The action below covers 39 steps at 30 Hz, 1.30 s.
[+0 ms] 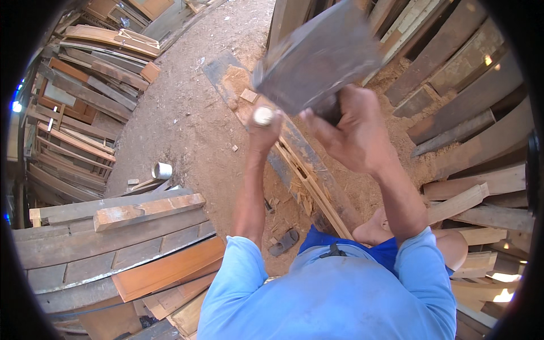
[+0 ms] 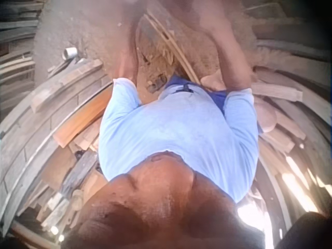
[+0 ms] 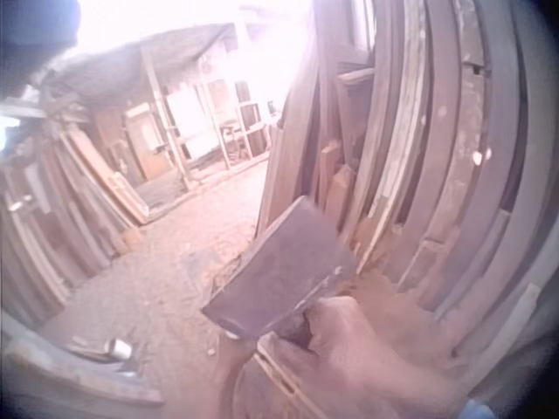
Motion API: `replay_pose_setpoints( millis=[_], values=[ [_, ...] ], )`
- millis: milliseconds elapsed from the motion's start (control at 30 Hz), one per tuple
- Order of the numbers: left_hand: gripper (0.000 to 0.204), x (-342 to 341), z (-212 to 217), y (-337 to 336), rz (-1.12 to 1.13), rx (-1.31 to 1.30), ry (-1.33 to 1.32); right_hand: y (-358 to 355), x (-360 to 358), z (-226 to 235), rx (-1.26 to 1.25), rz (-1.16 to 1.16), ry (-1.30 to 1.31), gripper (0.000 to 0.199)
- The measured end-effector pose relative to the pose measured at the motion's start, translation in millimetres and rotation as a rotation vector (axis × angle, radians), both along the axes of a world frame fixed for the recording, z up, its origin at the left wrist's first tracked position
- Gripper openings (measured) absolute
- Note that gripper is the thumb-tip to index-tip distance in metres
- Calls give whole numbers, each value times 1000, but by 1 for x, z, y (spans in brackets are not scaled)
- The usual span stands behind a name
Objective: The person carves out a rectangular groove in a long wooden beam using a chisel and a large wooden hammer. They strike the chisel repeatedly to remove wood and clear out the mortise.
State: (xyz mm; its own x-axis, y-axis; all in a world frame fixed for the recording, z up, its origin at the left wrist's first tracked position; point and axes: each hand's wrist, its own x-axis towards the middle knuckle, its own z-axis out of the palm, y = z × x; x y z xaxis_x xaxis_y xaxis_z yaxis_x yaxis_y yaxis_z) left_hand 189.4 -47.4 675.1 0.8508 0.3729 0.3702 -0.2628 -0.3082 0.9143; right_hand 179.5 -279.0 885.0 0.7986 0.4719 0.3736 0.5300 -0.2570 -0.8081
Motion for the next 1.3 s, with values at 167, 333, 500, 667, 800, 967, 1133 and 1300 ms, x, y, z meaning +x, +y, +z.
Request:
replay_pose_setpoints(
  millis=[167,333,500,667,800,967,1133,1300],
  values=[
    [13,-3,-15,-7,-67,114,14,27,27,-42,-100,-41,-167,22],
    [36,-21,1,-22,16,179,-90,1,38,-89,-404,93,84,24],
    [9,42,13,23,365,-221,220,-29,-28,-201,-37,62,424,26],
    [10,71,-18,46,267,-184,80,-44,-77,-252,156,-36,496,19],
    [15,85,-57,78,311,-414,257,-42,-73,-252,210,5,545,19],
    [19,88,-81,76,316,-432,260,-37,-65,-249,150,-33,590,20],
    [17,90,-107,61,373,-431,279,-38,-62,-261,144,-47,542,21],
    [16,90,-140,71,501,-336,640,-40,-63,-253,161,-32,637,19]
  ],
)
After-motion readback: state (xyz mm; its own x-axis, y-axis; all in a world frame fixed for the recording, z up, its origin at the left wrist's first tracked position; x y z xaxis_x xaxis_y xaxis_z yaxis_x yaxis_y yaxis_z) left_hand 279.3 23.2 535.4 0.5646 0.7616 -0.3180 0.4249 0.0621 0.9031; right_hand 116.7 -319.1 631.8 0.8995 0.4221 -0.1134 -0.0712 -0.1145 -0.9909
